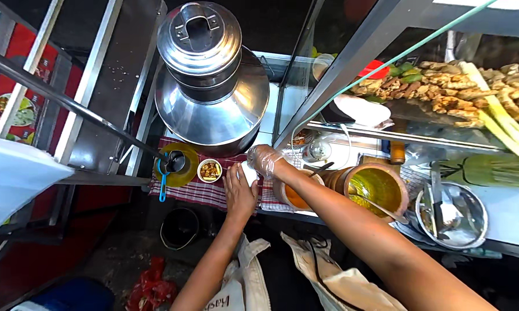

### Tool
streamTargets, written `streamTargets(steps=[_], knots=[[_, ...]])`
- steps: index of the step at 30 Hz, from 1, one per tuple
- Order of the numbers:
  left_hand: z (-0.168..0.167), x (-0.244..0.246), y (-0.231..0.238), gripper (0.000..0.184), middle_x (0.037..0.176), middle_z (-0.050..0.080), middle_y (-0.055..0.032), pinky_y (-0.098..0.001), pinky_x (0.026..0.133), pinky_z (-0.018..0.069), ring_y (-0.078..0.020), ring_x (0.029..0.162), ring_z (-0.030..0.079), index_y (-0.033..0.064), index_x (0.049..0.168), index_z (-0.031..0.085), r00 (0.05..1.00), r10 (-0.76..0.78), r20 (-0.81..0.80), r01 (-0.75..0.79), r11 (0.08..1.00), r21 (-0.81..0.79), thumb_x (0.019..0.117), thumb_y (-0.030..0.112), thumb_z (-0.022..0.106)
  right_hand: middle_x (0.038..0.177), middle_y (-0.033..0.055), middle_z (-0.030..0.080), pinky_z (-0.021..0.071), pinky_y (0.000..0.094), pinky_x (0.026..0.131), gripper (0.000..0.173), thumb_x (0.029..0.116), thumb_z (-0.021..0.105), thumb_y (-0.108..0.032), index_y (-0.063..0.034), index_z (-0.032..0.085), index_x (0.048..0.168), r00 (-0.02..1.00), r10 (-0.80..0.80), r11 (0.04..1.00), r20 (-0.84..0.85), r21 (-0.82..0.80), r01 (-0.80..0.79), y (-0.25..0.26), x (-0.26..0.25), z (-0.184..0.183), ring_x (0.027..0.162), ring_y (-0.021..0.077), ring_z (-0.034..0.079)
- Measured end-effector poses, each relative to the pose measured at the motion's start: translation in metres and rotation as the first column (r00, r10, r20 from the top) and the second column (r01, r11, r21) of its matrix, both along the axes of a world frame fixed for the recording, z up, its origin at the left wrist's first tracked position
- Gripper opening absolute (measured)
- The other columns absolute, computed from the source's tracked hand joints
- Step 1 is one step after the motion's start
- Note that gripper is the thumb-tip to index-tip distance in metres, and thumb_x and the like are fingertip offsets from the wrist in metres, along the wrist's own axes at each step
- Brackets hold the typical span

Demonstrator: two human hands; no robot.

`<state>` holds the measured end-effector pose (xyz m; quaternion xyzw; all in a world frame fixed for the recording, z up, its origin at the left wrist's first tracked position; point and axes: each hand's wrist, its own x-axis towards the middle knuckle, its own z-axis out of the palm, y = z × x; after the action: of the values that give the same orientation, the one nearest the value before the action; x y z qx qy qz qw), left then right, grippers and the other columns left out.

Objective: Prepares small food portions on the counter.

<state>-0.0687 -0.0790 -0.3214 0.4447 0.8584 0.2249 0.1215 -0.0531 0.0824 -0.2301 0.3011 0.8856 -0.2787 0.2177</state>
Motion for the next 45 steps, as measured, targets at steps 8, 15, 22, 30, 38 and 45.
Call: streamTargets(steps=[8, 15, 22, 30, 38, 45], knots=[[0.0, 0.0, 0.001, 0.071, 0.163, 0.032, -0.0219, -0.0587, 0.123, 0.024, -0.0382, 0.152, 0.028, -0.0002, 0.158, 0.034, 1.0, 0.004, -0.017, -0.004, 1.0, -0.024, 0.1045, 0.047, 0.043, 0.112, 0.0258, 0.069, 0.0491, 0.0613, 0.096, 0.026, 0.0964, 0.066, -0.02, 0.0039, 0.072, 0.102, 0.98, 0.188, 0.982, 0.067, -0.015, -0.187, 0.009, -0.03, -0.003, 0.112, 0.0428, 0.065], [0.001, 0.0, 0.001, 0.072, 0.164, 0.032, -0.0187, -0.0599, 0.123, 0.0214, -0.0361, 0.154, 0.026, 0.0026, 0.159, 0.033, 1.0, 0.001, -0.028, -0.003, 0.997, -0.077, 0.1046, 0.05, 0.041, 0.104, 0.0205, 0.071, 0.0519, 0.0582, 0.094, 0.02, 0.0924, 0.072, -0.018, 0.0002, 0.073, 0.102, 0.996, 0.086, 0.988, 0.0, -0.131, -0.085, 0.025, -0.012, -0.02, 0.102, 0.0363, 0.068], [0.001, 0.0, 0.002, 0.072, 0.164, 0.031, -0.0184, -0.0606, 0.123, 0.0201, -0.0357, 0.154, 0.026, 0.0021, 0.159, 0.032, 0.999, 0.001, -0.037, -0.004, 0.997, -0.079, 0.1048, 0.05, 0.041, 0.106, 0.0209, 0.07, 0.0525, 0.0589, 0.091, 0.021, 0.0943, 0.07, -0.017, 0.0007, 0.071, 0.107, 0.983, 0.083, 0.99, 0.167, -0.125, -0.062, 0.02, -0.008, -0.008, 0.102, 0.037, 0.068], [0.003, 0.0, 0.002, 0.072, 0.163, 0.033, -0.0196, -0.0612, 0.122, 0.0228, -0.0373, 0.153, 0.028, 0.0014, 0.158, 0.034, 0.999, -0.003, -0.032, 0.001, 0.998, -0.058, 0.1043, 0.048, 0.043, 0.102, 0.0217, 0.069, 0.0519, 0.0577, 0.088, 0.02, 0.0918, 0.073, -0.013, 0.0022, 0.07, 0.105, 0.976, 0.17, 0.976, 0.133, -0.157, -0.148, 0.019, 0.004, -0.01, 0.097, 0.037, 0.067], [0.002, 0.0, 0.002, 0.073, 0.164, 0.03, -0.0205, -0.0603, 0.123, 0.0209, -0.0373, 0.154, 0.026, 0.0013, 0.159, 0.03, 0.999, -0.01, -0.033, 0.007, 0.997, -0.083, 0.1044, 0.047, 0.043, 0.091, 0.0179, 0.068, 0.0566, 0.0494, 0.075, 0.019, 0.0912, 0.073, -0.011, 0.0007, 0.068, 0.105, 0.979, 0.138, 0.974, 0.15, -0.201, -0.106, 0.013, 0.01, -0.009, 0.079, 0.0295, 0.068], [0.004, -0.002, 0.002, 0.074, 0.164, 0.028, -0.0227, -0.0604, 0.123, 0.0215, -0.0385, 0.154, 0.025, -0.0019, 0.159, 0.028, 0.999, -0.042, -0.024, 0.04, 0.995, -0.095, 0.1049, 0.047, 0.044, 0.112, 0.0246, 0.068, 0.0511, 0.0587, 0.096, 0.035, 0.0875, 0.08, -0.018, 0.0046, 0.069, 0.112, 0.963, 0.259, 0.966, 0.081, -0.039, -0.256, 0.007, 0.013, -0.009, 0.109, 0.0404, 0.065]])
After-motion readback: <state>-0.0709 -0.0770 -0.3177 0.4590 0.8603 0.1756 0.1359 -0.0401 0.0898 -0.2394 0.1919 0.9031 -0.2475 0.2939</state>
